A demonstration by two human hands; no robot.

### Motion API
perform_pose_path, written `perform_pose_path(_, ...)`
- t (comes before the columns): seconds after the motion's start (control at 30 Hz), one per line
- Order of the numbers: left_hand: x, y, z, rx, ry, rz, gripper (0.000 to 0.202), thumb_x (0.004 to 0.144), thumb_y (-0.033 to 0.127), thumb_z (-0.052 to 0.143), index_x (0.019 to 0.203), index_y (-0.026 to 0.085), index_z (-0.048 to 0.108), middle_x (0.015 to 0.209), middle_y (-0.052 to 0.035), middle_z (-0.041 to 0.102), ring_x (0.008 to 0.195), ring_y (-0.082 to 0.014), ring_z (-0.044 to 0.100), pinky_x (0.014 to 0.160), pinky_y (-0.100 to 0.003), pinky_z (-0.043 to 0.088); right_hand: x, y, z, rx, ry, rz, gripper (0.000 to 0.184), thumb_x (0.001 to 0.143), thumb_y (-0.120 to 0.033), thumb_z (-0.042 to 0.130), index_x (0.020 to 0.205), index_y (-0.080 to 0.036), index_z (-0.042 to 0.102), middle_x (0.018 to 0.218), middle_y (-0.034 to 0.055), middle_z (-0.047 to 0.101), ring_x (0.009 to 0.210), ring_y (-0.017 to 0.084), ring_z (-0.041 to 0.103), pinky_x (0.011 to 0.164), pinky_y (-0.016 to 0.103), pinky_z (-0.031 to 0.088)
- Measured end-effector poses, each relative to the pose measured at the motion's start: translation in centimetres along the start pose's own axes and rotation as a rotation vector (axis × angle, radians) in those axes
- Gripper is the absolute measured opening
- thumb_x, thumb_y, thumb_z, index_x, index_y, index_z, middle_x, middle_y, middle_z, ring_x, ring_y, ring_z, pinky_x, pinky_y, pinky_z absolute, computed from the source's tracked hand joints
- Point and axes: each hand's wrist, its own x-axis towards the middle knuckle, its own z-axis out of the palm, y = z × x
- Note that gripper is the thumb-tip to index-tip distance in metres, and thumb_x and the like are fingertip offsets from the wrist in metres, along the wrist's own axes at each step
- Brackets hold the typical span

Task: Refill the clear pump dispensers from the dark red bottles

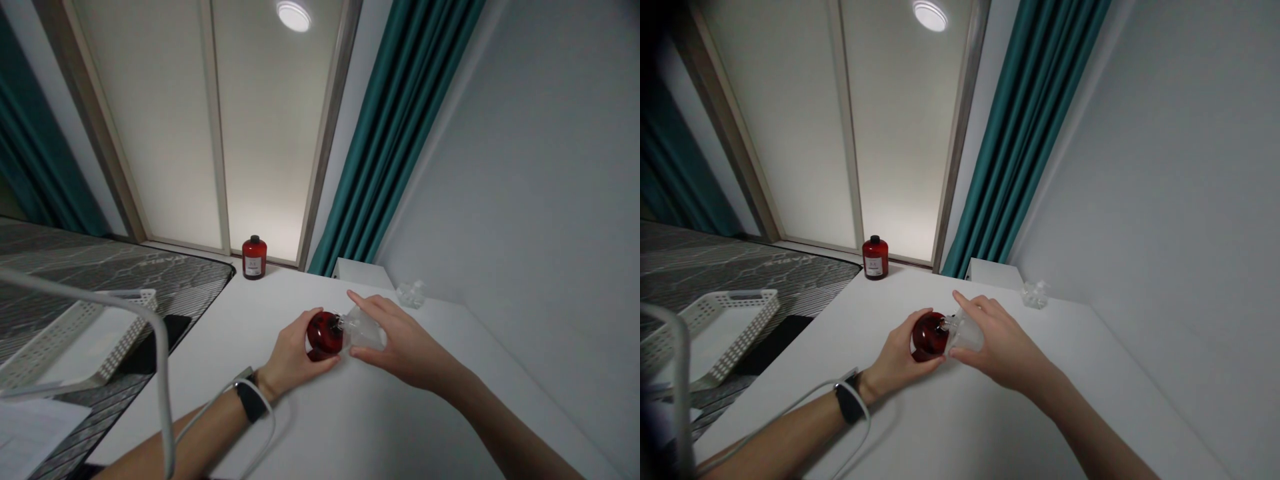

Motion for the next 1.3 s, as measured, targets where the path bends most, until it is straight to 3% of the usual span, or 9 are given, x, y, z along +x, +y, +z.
perform_pose_path(1.3, 0.1, 0.2, 0.0, -0.068, 0.033, -0.088, 0.076, 0.069, 0.029, 0.082, 0.134, 0.021, 0.043, 0.127, -0.0106, 0.064, 0.114, -0.0274, 0.065, 0.101, -0.044, 0.054, 1.5, -0.5, -0.8, -0.059, -0.048, -0.031, 0.085, 0.083, -0.035, 0.071, 0.156, -0.026, 0.030, 0.134, 0.0121, 0.057, 0.125, 0.029, 0.053, 0.109, 0.049, 0.041)
